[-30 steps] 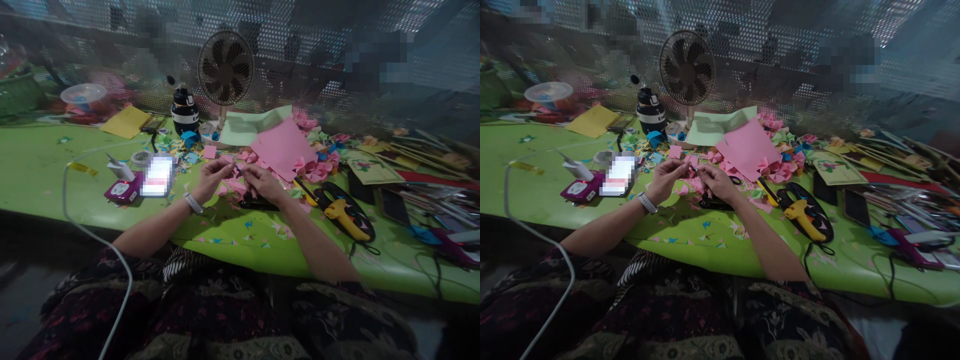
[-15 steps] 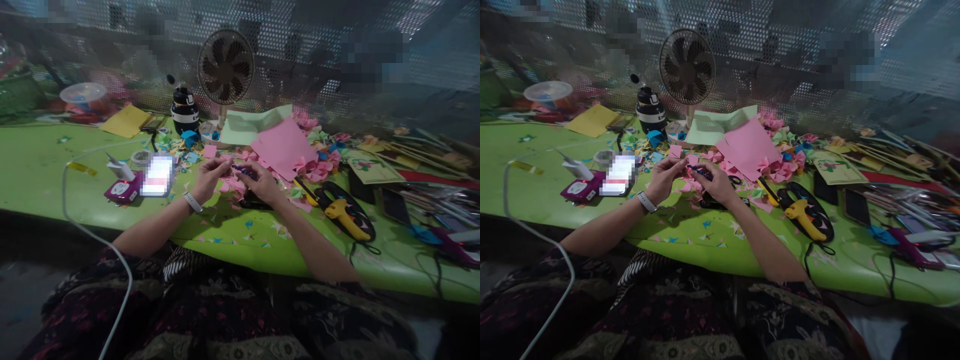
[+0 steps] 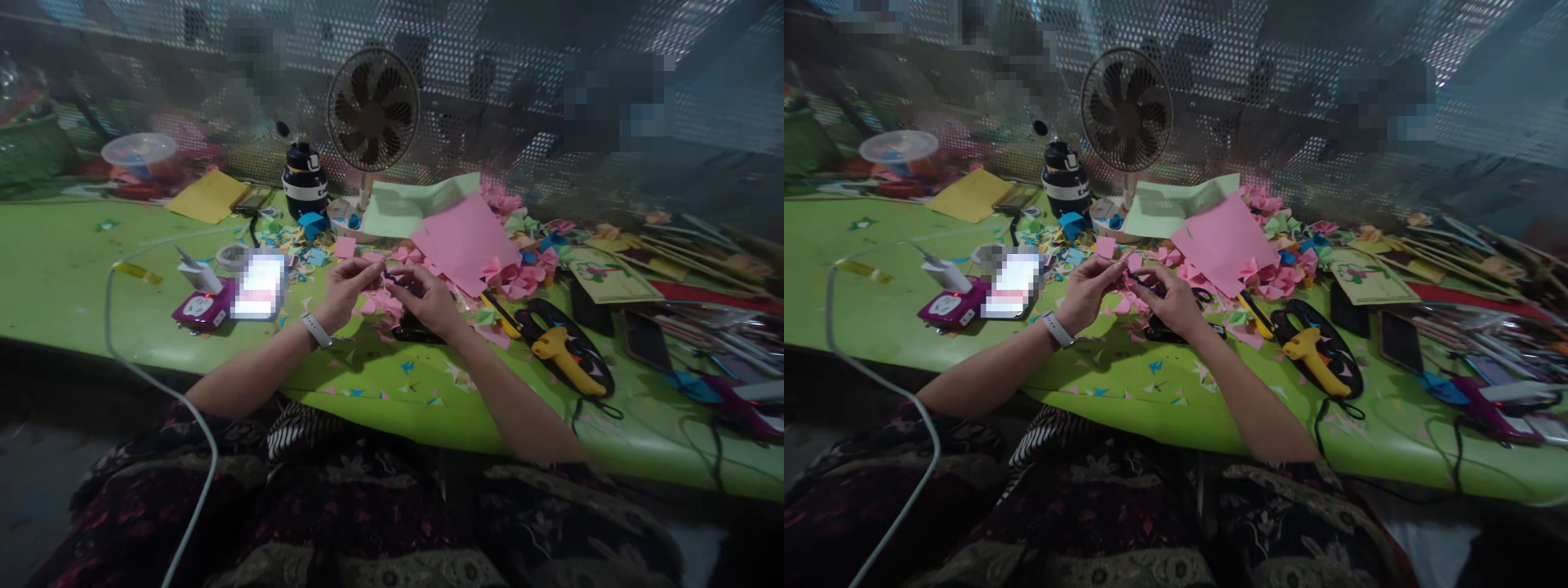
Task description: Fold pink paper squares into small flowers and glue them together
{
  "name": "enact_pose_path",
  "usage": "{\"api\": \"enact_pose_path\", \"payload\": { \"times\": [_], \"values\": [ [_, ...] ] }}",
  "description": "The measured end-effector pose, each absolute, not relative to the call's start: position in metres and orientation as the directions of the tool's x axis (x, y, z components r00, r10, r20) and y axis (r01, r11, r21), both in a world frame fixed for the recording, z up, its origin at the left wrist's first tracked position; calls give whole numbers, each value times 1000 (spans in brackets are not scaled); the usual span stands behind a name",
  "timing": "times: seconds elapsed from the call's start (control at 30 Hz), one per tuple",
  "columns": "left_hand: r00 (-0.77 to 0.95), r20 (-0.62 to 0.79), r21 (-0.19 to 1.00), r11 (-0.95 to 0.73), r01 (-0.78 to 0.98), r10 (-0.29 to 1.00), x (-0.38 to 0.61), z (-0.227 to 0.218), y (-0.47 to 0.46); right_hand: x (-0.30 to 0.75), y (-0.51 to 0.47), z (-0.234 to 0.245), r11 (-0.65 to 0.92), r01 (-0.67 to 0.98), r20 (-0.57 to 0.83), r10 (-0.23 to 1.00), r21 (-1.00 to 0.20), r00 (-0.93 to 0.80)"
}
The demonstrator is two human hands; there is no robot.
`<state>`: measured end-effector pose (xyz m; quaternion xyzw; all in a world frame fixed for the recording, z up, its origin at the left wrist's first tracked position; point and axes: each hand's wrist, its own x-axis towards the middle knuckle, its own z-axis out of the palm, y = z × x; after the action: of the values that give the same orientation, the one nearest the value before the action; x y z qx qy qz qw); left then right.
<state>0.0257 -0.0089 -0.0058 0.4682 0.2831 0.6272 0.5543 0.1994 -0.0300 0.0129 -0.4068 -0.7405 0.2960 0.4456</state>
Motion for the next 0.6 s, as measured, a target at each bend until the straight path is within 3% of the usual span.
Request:
{"api": "enact_pose_path", "payload": {
  "times": [0.6],
  "values": [
    [85, 299, 876, -238, -421, 950, 26, -9, -7, 205, -27, 12, 393, 281, 289, 892, -875, -347]
  ]
}}
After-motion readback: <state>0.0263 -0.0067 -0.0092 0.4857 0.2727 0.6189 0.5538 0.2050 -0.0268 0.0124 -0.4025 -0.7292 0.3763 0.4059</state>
